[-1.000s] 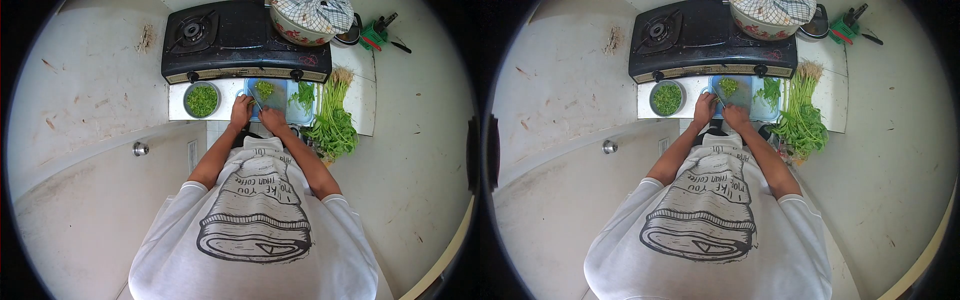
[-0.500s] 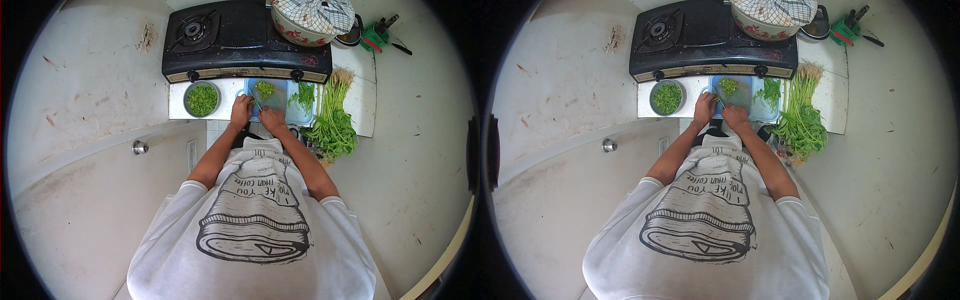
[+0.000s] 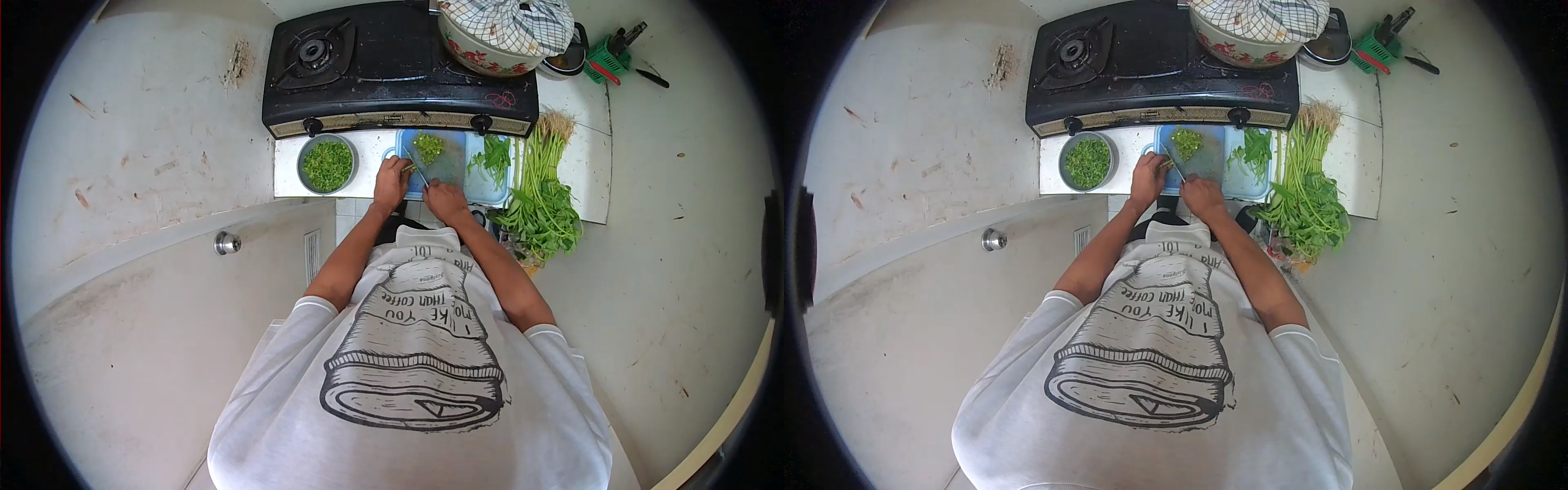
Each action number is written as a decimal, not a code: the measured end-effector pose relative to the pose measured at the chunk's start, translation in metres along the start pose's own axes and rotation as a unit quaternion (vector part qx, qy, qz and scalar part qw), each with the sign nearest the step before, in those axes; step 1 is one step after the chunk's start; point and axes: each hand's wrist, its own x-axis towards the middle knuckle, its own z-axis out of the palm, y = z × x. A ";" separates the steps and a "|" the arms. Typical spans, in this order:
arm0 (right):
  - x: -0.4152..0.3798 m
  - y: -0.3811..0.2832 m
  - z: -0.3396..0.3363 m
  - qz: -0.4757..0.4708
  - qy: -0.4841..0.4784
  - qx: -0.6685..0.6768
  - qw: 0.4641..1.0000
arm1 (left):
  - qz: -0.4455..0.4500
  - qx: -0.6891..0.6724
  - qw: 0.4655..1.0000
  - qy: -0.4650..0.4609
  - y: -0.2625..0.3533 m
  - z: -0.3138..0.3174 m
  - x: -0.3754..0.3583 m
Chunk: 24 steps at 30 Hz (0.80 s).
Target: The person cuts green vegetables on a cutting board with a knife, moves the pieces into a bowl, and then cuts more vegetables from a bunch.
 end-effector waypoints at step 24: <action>0.000 0.003 -0.002 0.019 -0.018 0.018 1.000 | 0.010 0.001 1.000 0.007 -0.003 -0.001 -0.001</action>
